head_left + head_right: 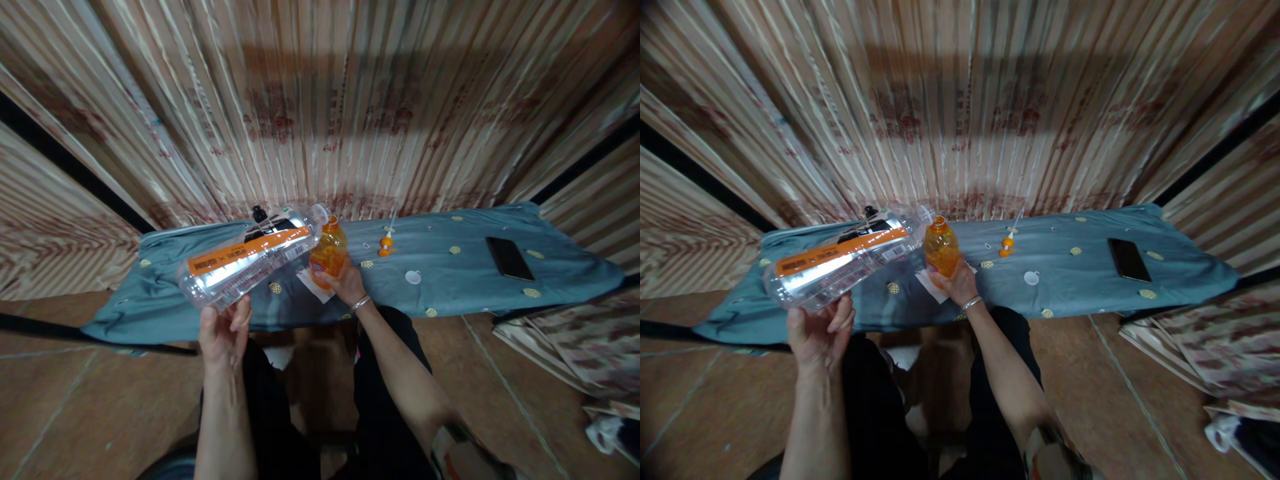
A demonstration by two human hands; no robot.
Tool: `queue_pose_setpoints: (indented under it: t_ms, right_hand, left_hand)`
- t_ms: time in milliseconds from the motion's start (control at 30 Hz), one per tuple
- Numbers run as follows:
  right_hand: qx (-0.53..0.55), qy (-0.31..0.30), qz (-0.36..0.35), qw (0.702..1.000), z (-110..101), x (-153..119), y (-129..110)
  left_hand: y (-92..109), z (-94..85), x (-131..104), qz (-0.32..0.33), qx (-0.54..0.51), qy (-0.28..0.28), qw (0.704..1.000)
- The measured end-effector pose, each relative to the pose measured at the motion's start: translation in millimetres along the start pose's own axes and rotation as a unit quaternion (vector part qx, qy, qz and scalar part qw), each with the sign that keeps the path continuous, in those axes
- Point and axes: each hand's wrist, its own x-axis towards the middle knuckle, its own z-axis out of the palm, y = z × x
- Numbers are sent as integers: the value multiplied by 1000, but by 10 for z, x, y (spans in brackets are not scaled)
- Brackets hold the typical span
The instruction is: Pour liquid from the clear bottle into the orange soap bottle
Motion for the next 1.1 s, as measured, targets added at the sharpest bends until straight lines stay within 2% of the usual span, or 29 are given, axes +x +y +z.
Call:
queue_pose_setpoints:
  t_ms: [467,733,1100]
  right_hand:
    - [-3,23,-21,999,53,2,58]
    - [-8,4,4,1000,26,8,14]
    - [-18,3,11,1000,3,-2,-15]
  left_hand:
    - [-6,-21,11,-5,-6,-7,1000]
    - [-6,-33,15,-5,0,-13,1000]
    - [0,-6,11,-9,-3,6,1000]
